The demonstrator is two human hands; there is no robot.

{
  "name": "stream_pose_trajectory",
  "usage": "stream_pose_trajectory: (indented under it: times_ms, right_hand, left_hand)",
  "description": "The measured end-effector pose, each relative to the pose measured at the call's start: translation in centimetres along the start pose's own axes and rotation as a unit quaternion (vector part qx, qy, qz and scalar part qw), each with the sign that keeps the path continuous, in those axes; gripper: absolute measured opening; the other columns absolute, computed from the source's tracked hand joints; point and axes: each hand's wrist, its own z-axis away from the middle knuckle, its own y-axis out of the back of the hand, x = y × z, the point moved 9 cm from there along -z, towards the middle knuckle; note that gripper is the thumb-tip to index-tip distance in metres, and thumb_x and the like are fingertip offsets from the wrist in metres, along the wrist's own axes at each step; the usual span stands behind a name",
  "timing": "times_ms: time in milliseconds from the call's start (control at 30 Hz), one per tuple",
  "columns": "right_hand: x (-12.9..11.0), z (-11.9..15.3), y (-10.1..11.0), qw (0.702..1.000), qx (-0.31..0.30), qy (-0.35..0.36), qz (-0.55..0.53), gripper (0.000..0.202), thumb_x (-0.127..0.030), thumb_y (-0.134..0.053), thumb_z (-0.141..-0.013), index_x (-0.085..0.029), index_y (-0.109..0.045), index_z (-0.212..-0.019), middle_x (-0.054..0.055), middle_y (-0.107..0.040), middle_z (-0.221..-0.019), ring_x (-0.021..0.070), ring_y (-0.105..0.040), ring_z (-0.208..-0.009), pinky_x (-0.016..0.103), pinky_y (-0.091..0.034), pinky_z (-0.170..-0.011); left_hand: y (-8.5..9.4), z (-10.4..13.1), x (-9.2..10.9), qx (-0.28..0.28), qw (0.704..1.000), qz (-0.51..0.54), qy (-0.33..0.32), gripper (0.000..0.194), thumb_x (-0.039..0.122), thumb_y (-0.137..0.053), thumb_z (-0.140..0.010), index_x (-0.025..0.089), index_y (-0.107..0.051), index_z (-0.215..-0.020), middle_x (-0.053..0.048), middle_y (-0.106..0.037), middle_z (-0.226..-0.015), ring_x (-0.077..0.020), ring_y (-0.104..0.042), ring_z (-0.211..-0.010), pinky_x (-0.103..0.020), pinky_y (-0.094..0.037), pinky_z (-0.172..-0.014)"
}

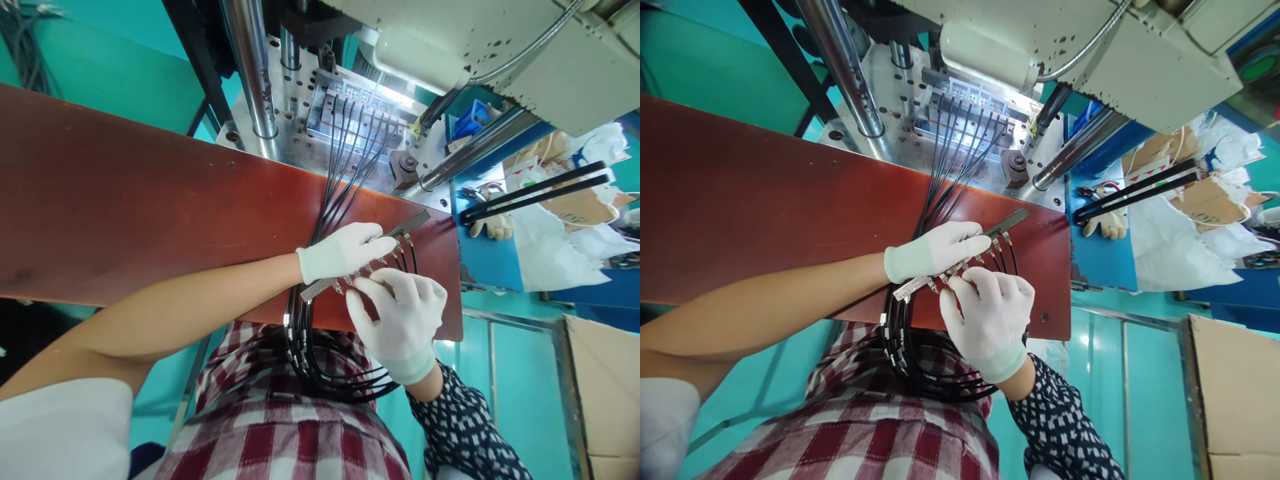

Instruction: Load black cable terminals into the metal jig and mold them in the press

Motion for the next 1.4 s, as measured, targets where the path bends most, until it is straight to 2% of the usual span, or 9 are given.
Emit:
stream_pose_trajectory:
  times_ms: [133, 400, 633, 1033, 1133, 1200, 1267, 1333, 1400]
  right_hand:
    - [-0.5, 0.5, 0.1, 1.000, -0.010, 0.007, 0.003, 0.008, -0.034, -0.077, -0.078, -0.028, -0.072, -0.081, -0.004, -0.069, -0.084, 0.0159, -0.055, -0.081, 0.038, -0.036, -0.082]
    - [-1.2, 0.1, -1.1, 1.000, -0.002, 0.000, -0.017, 0.009, -0.020, -0.071, -0.074, -0.023, -0.067, -0.067, -0.003, -0.067, -0.078, 0.0145, -0.051, -0.074, 0.037, -0.035, -0.076]
    - [0.4, 0.1, 0.1, 0.999, -0.023, -0.032, -0.007, 0.008, -0.035, -0.076, -0.079, -0.028, -0.074, -0.084, -0.001, -0.070, -0.087, 0.0187, -0.057, -0.086, 0.040, -0.036, -0.083]
    - [-0.2, -0.4, -1.0, 0.999, -0.030, -0.015, -0.014, 0.009, -0.022, -0.070, -0.081, -0.024, -0.069, -0.072, -0.003, -0.069, -0.081, 0.0159, -0.055, -0.078, 0.038, -0.035, -0.080]
    - [1.7, -1.3, -0.7, 0.995, -0.061, -0.007, -0.073, 0.011, -0.028, -0.068, -0.086, -0.025, -0.071, -0.076, -0.002, -0.070, -0.086, 0.0162, -0.058, -0.083, 0.036, -0.038, -0.080]
    - [4.6, -2.5, -0.3, 0.994, -0.068, -0.015, -0.085, 0.013, -0.029, -0.063, -0.092, -0.025, -0.073, -0.086, 0.001, -0.071, -0.097, 0.0175, -0.060, -0.090, 0.034, -0.040, -0.080]
    - [7.9, -3.8, -0.2, 0.997, -0.075, -0.019, -0.018, 0.021, -0.023, -0.054, -0.096, -0.024, -0.073, -0.106, 0.004, -0.070, -0.111, 0.0196, -0.059, -0.093, 0.035, -0.041, -0.078]
    - [9.3, -4.6, -1.8, 0.988, -0.146, 0.050, 0.028, 0.031, -0.018, -0.049, -0.097, -0.024, -0.068, -0.120, 0.004, -0.068, -0.120, 0.0202, -0.059, -0.093, 0.035, -0.040, -0.076]
    - [9.8, -4.7, -3.9, 0.966, -0.230, 0.112, 0.042, 0.033, -0.017, -0.048, -0.096, -0.023, -0.067, -0.122, 0.005, -0.069, -0.119, 0.0195, -0.059, -0.091, 0.033, -0.040, -0.075]
  left_hand:
    - [0.1, 0.1, -0.1, 0.001, 1.000, -0.002, 0.014, 0.036, 0.044, -0.047, -0.094, 0.019, -0.041, -0.070, 0.005, -0.044, -0.061, -0.0087, -0.044, -0.055, -0.025, -0.035, -0.050]
    - [-0.1, 0.1, -0.5, 0.006, 1.000, 0.024, 0.020, 0.036, 0.045, -0.049, -0.094, 0.020, -0.038, -0.070, 0.005, -0.040, -0.061, -0.0083, -0.040, -0.052, -0.025, -0.033, -0.048]
    - [0.1, 0.0, 0.1, 0.009, 1.000, -0.001, 0.004, 0.036, 0.042, -0.048, -0.094, 0.019, -0.036, -0.068, 0.005, -0.039, -0.062, -0.0093, -0.042, -0.058, -0.025, -0.034, -0.053]
    - [0.1, -0.2, 0.0, 0.033, 0.999, -0.036, -0.001, 0.036, 0.041, -0.046, -0.093, 0.019, -0.034, -0.067, 0.005, -0.032, -0.061, -0.0093, -0.033, -0.058, -0.027, -0.029, -0.054]
    - [0.2, 0.0, 0.3, 0.033, 0.998, -0.057, -0.015, 0.038, 0.042, -0.046, -0.094, 0.019, -0.033, -0.066, 0.005, -0.032, -0.061, -0.0096, -0.034, -0.058, -0.026, -0.028, -0.055]
    - [0.0, 0.0, 0.1, 0.013, 0.998, -0.068, -0.011, 0.037, 0.046, -0.044, -0.094, 0.020, -0.036, -0.069, 0.005, -0.038, -0.063, -0.0101, -0.039, -0.058, -0.026, -0.030, -0.055]
    - [-0.3, -0.2, -0.2, -0.002, 0.996, -0.090, -0.001, 0.037, 0.049, -0.042, -0.095, 0.020, -0.040, -0.072, 0.004, -0.042, -0.064, -0.0112, -0.043, -0.057, -0.025, -0.032, -0.054]
    - [-0.5, -0.7, -0.3, -0.003, 0.990, -0.142, -0.002, 0.039, 0.051, -0.041, -0.095, 0.020, -0.041, -0.071, 0.004, -0.044, -0.063, -0.0128, -0.045, -0.057, -0.026, -0.032, -0.055]
    - [-1.0, -1.3, -0.2, 0.001, 0.977, -0.212, -0.017, 0.040, 0.051, -0.041, -0.095, 0.020, -0.042, -0.070, 0.002, -0.047, -0.063, -0.0147, -0.046, -0.057, -0.028, -0.031, -0.056]
